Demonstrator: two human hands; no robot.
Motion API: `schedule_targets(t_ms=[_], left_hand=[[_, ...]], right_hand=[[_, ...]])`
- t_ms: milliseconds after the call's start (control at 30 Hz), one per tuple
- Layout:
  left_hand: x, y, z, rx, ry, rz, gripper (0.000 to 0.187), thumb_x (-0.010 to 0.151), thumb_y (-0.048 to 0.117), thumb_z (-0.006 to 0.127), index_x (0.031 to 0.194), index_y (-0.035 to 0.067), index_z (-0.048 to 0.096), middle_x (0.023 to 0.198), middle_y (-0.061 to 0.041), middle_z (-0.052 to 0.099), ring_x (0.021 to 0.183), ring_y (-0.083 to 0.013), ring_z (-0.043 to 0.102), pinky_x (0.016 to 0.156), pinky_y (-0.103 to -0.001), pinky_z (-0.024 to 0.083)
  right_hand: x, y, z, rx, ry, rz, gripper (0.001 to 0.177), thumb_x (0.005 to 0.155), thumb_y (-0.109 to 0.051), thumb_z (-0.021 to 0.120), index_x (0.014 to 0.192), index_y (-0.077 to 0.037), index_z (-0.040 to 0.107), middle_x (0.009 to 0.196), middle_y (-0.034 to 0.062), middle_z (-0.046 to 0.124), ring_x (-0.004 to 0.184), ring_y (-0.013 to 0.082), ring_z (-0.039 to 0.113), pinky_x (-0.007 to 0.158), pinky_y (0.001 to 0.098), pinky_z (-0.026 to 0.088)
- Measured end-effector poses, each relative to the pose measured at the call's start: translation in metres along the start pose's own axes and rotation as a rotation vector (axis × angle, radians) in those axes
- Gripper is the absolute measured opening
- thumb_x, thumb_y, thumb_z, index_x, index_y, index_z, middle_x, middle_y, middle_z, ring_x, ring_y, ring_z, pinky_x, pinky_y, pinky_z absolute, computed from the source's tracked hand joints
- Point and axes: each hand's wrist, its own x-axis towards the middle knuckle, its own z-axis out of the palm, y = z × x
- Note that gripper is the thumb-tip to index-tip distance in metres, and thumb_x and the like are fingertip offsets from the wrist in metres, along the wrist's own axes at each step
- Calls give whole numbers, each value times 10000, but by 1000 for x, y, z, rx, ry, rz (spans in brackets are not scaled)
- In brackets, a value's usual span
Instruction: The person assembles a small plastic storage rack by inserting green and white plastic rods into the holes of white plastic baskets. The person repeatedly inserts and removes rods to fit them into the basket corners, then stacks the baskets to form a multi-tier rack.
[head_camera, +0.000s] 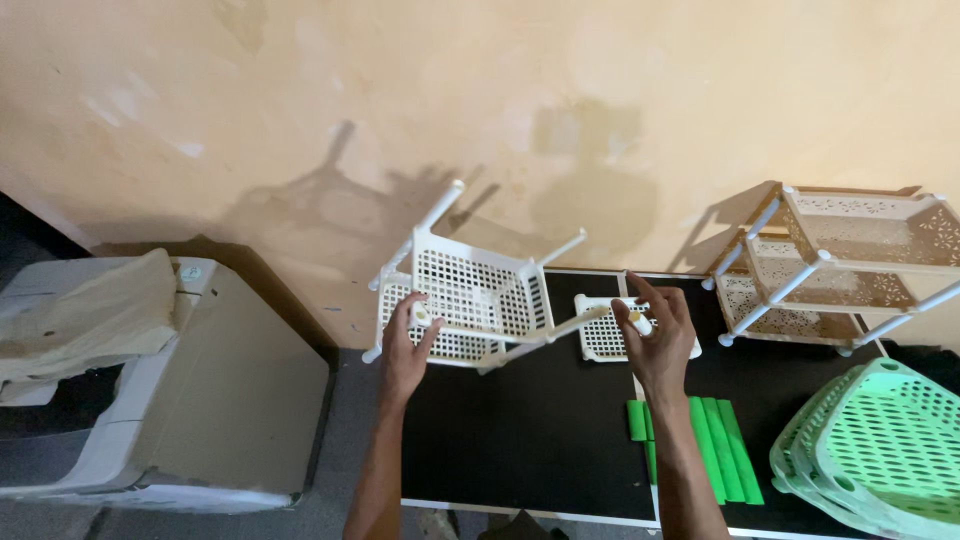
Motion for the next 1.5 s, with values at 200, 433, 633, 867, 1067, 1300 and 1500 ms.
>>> schedule_targets(t_ms=[200,433,633,867,1067,1300,1500], left_hand=[[-18,-63,14,-367,145,-397,636,965,172,660,1492,110,310,1290,-149,595,1175,-239,603,1002,-379,497],[-53,-151,45,-663,130,-398,509,1017,118,628,1463,-1,415,1303,-161,619,1200,-209,584,1043,-342,466],[-60,-195,54,-619,129,-409,488,1008,110,629,1453,-13,471,1304,-147,655,1199,-188,612,1033,-319,482],[-58,-206,49,-426,203,-541,476,956,147,706,1384,-21,582,1237,-144,710,1118,-185,657,945,-312,512],[-54,-213,53,-421,238,-490,457,956,154,726,1349,-41,601,1213,-147,722,1101,-189,674,941,-317,526],[-56,-197,50,-216,347,-269,559,927,238,768,1359,-30,535,1218,-142,652,1090,-220,627,922,-328,523],[-62,-113,60,-315,398,-599,372,1003,428,630,1168,94,639,892,-22,633,724,-110,555,639,-244,474]], right_hand=[[-13,18,46,292,-207,37,746,840,-231,823,1485,-30,506,1297,166,683,1152,256,659,878,425,565],[-37,21,100,338,-139,-75,414,883,-112,753,1278,-28,662,1089,167,756,963,249,743,821,385,593],[-43,21,124,307,-346,254,175,949,-116,684,1104,-35,680,854,113,752,774,202,771,680,358,592],[-52,28,162,400,-350,197,157,972,-132,665,1082,-21,655,912,127,707,736,209,751,658,359,595],[-59,35,178,384,-345,254,221,967,-122,653,1165,-26,671,940,129,715,746,221,751,663,362,600],[-59,30,155,243,-237,212,473,861,-194,777,1278,-19,639,1171,137,662,833,248,736,695,371,610],[-40,-19,98,550,-194,322,473,999,-192,608,1457,-72,586,1184,90,648,836,218,632,654,326,537]])
